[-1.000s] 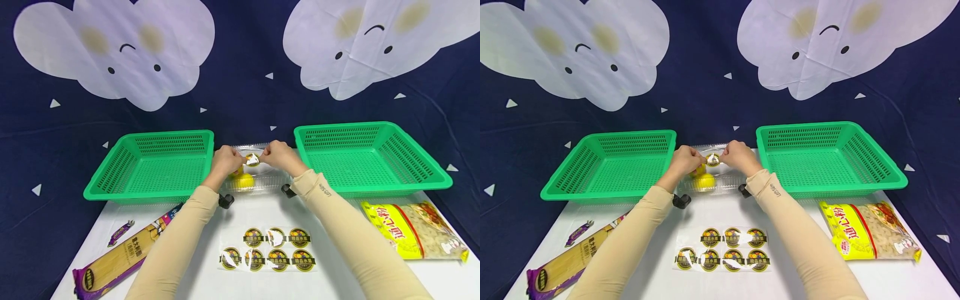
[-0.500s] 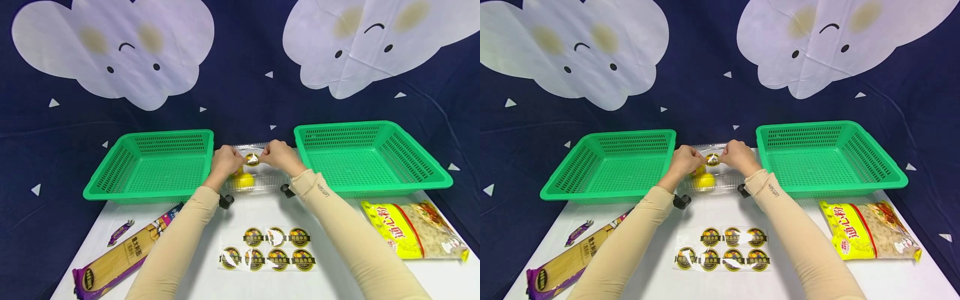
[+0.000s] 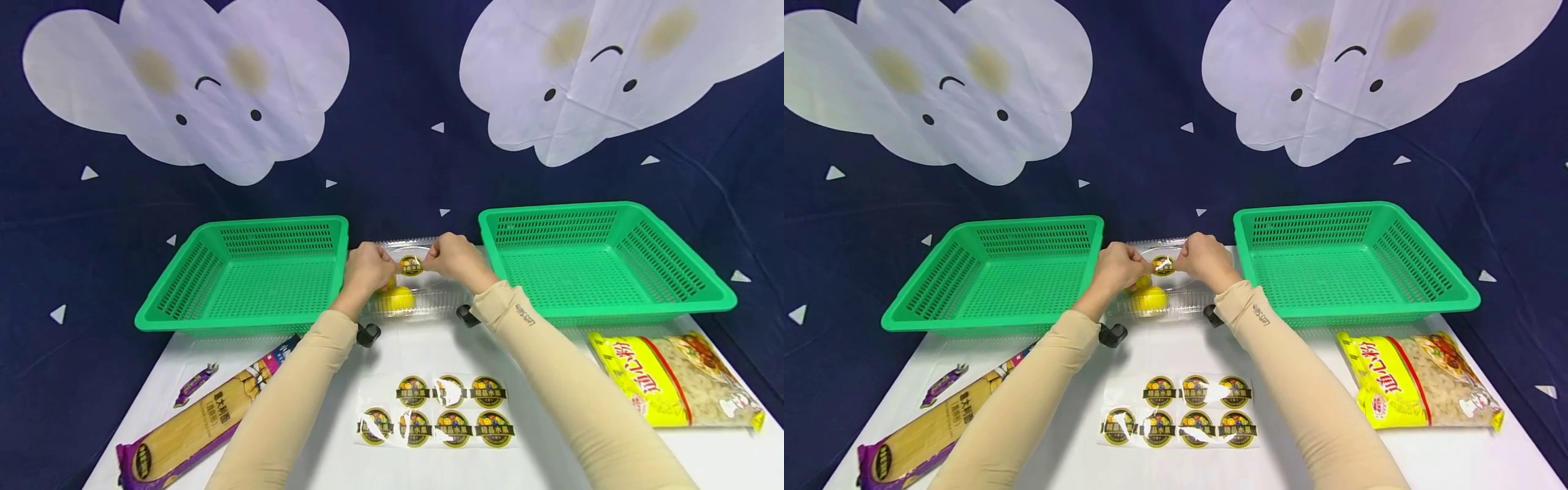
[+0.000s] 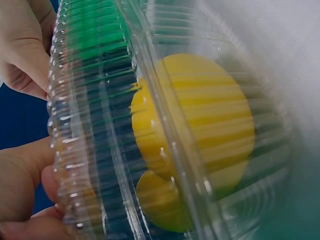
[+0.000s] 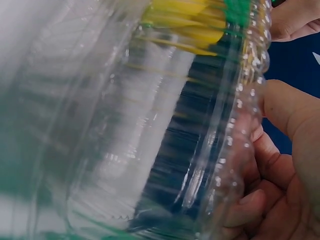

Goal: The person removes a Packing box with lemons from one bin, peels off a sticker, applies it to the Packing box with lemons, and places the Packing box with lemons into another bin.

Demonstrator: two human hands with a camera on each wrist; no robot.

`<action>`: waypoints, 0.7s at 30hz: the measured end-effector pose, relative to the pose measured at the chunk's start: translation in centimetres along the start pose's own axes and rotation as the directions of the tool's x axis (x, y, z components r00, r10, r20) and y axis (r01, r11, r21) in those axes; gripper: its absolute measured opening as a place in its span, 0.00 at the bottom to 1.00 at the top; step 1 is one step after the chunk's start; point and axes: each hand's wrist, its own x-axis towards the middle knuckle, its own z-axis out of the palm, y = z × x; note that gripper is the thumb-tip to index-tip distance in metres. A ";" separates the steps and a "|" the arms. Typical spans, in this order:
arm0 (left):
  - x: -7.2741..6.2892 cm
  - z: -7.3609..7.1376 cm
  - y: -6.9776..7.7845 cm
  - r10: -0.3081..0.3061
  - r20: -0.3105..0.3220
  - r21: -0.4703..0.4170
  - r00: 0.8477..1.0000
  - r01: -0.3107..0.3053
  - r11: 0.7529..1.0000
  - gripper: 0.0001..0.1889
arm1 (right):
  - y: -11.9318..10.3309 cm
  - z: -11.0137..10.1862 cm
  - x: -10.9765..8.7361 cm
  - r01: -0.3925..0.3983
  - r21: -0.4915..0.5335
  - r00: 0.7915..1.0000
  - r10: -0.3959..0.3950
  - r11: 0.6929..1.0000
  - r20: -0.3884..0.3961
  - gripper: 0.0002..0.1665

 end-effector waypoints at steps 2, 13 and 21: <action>0.0 0.1 -0.1 -0.001 -0.004 -0.005 1.000 0.001 1.000 0.14 | 0.0 0.1 0.0 0.001 -0.002 1.000 -0.001 1.000 -0.012 0.07; 0.1 0.3 -0.2 0.001 0.005 0.036 1.000 -0.001 0.999 0.11 | -0.2 0.2 -0.2 0.003 -0.035 1.000 -0.003 0.999 -0.005 0.05; 0.0 0.2 -0.1 0.025 0.000 0.020 1.000 -0.025 0.999 0.06 | -0.6 0.3 -0.3 0.080 -0.089 0.997 -0.080 0.993 0.001 0.03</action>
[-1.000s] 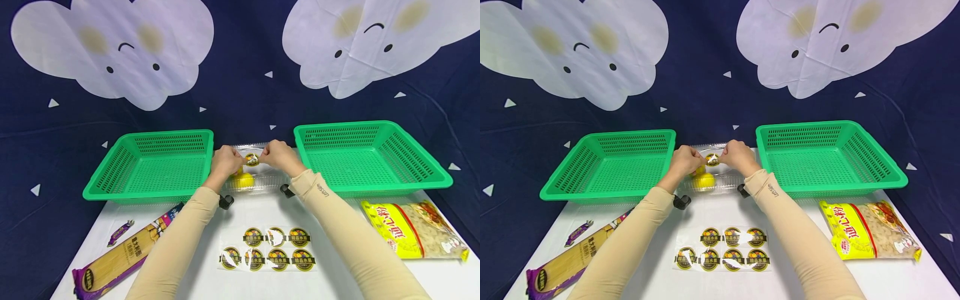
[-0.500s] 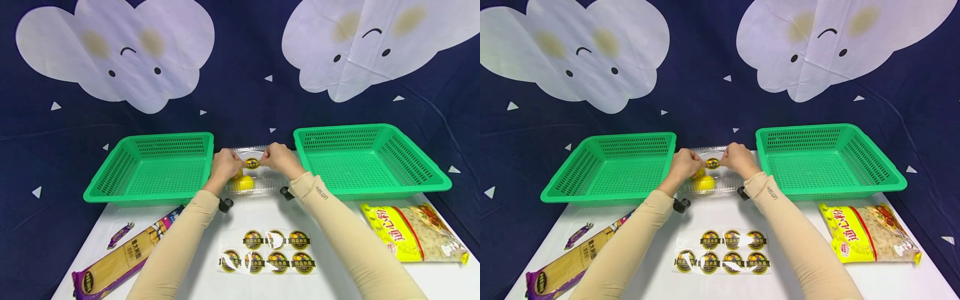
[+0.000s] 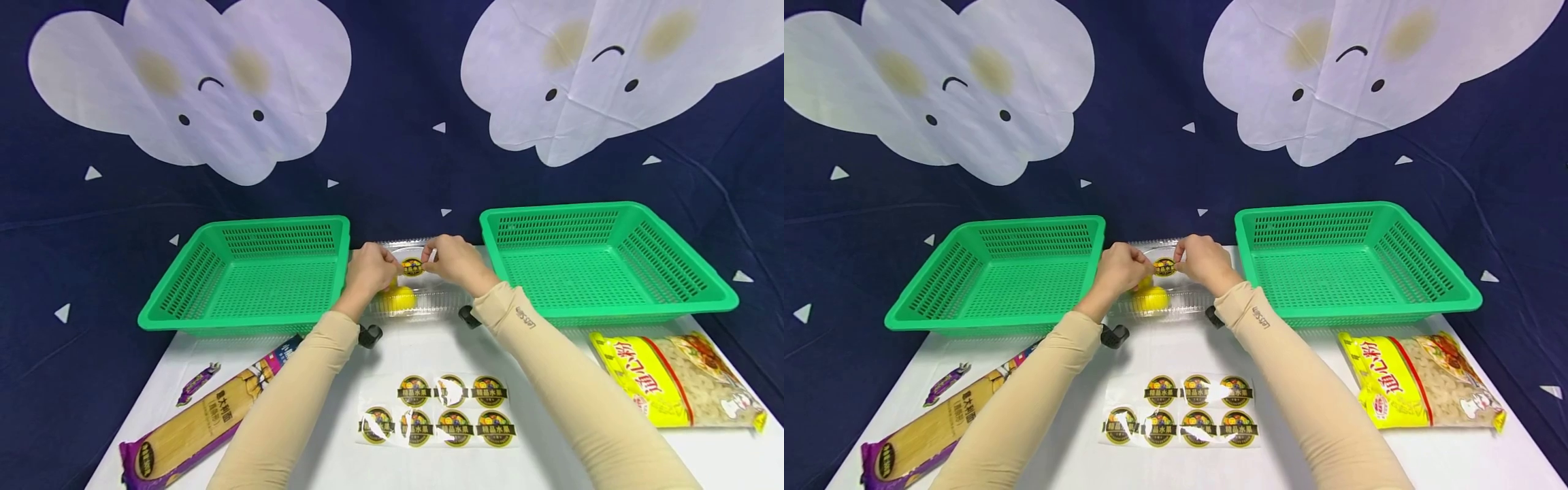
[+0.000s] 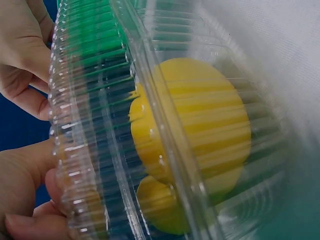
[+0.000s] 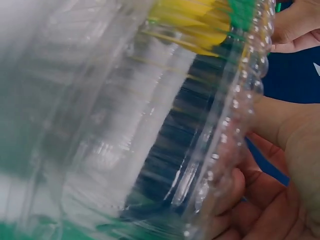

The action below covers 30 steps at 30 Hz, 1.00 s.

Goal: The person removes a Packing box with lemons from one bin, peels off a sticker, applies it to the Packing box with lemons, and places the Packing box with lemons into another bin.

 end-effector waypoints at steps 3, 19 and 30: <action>0.0 -0.1 0.0 0.023 -0.021 -0.008 1.000 -0.023 1.000 0.05 | 0.0 0.0 -0.2 0.036 0.001 0.999 -0.036 0.999 -0.032 0.02; -0.4 0.2 -0.4 0.056 -0.050 0.000 0.997 -0.056 0.998 0.04 | 0.1 -0.1 -1.7 0.287 -0.104 0.955 -0.293 0.952 -0.051 0.06; -0.8 0.1 -0.6 0.083 -0.058 -0.017 0.995 -0.084 0.996 0.08 | 0.1 -0.1 -2.7 0.438 -0.258 0.882 -0.467 0.861 -0.062 0.05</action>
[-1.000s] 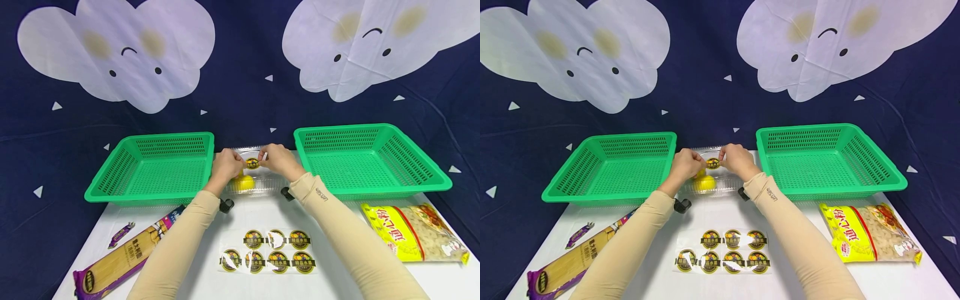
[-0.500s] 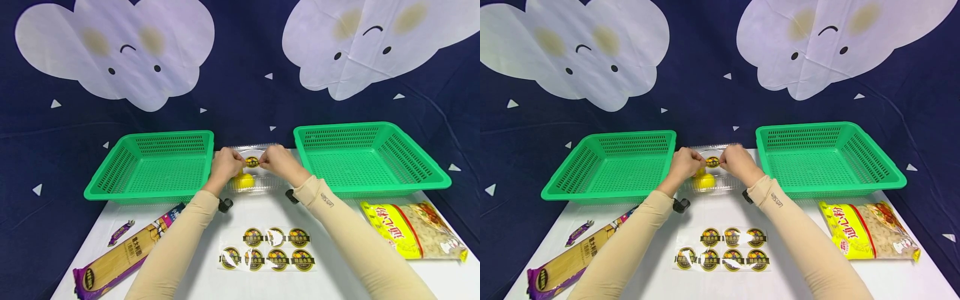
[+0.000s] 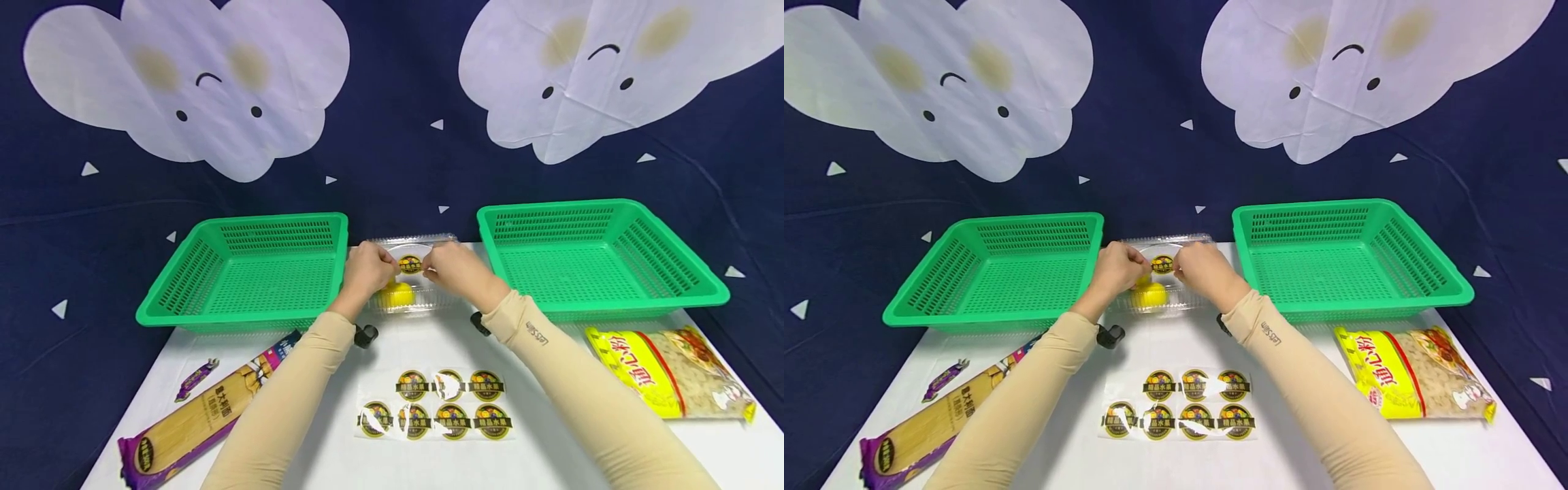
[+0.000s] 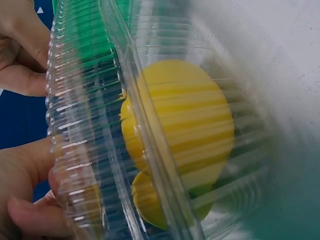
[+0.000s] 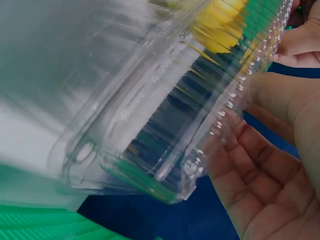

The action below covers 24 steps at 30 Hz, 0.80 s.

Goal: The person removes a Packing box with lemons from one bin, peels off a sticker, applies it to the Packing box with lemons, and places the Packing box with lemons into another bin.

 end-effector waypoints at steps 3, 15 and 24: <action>0.0 -0.1 -0.1 0.001 0.003 -0.003 1.000 -0.001 1.000 0.07 | -0.1 0.0 -0.1 0.035 -0.033 0.999 -0.036 0.999 -0.025 0.05; -0.5 -0.8 -1.2 0.085 0.056 -0.175 0.995 -0.074 0.982 0.05 | -0.7 0.3 -1.0 0.006 -0.118 1.000 -0.006 0.993 0.006 0.13; -2.8 -2.9 -2.4 0.186 0.090 -0.229 0.978 -0.162 0.960 0.03 | -1.3 0.2 -1.4 0.007 -0.114 1.000 -0.007 0.993 0.005 0.16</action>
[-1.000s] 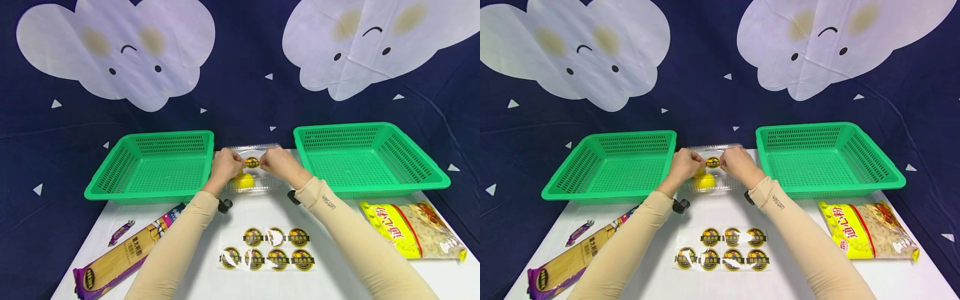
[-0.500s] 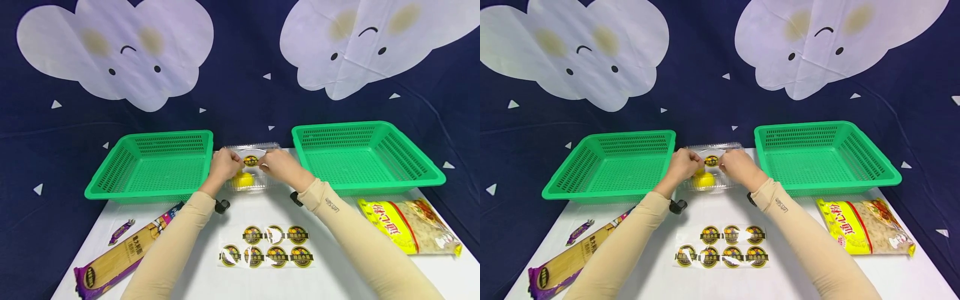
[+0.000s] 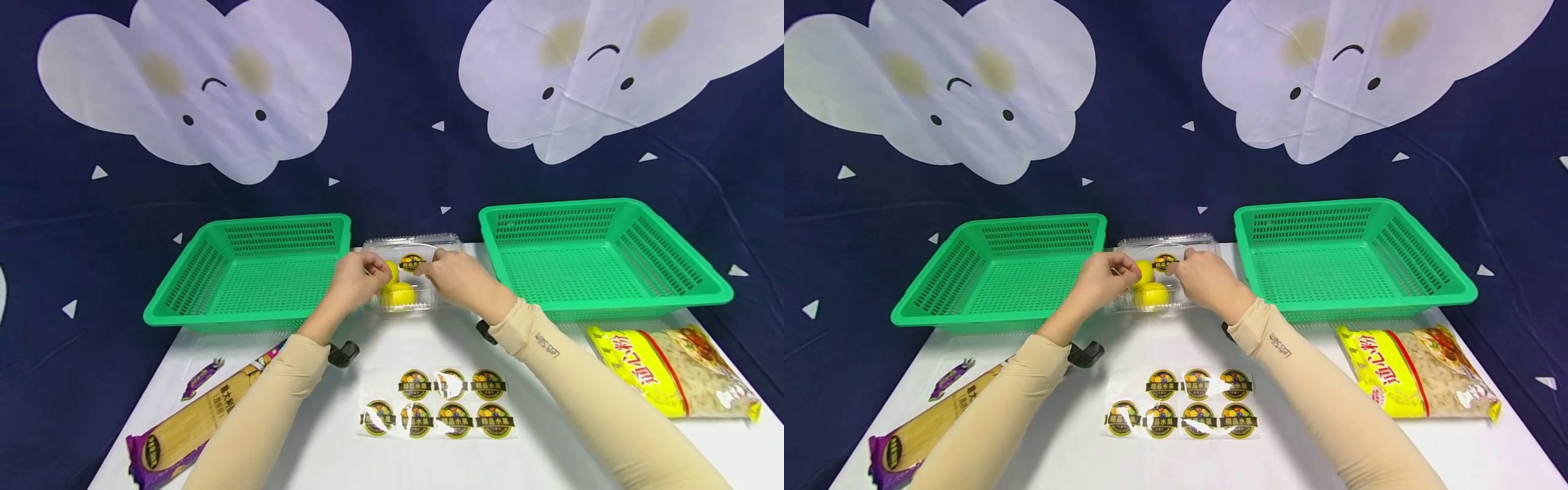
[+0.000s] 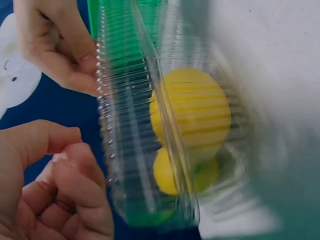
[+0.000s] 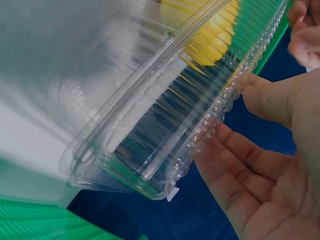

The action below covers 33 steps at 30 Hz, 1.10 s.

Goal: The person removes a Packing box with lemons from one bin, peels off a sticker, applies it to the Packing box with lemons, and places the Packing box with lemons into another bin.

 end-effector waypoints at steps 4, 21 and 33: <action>-1.7 -0.8 0.3 0.019 0.014 0.049 1.000 -0.019 0.999 0.02 | 0.2 -0.5 -0.5 -0.035 0.078 0.999 0.034 0.996 0.014 0.15; -7.2 0.3 -0.1 0.162 0.014 0.349 0.987 -0.156 0.924 0.27 | 3.9 -7.0 -9.1 -0.254 0.215 0.967 0.253 0.943 0.034 0.15; -8.2 1.3 -0.5 0.201 0.010 0.242 0.980 -0.197 0.950 0.26 | 10.4 -9.4 -18.5 -0.515 0.226 0.851 0.524 0.827 0.021 0.17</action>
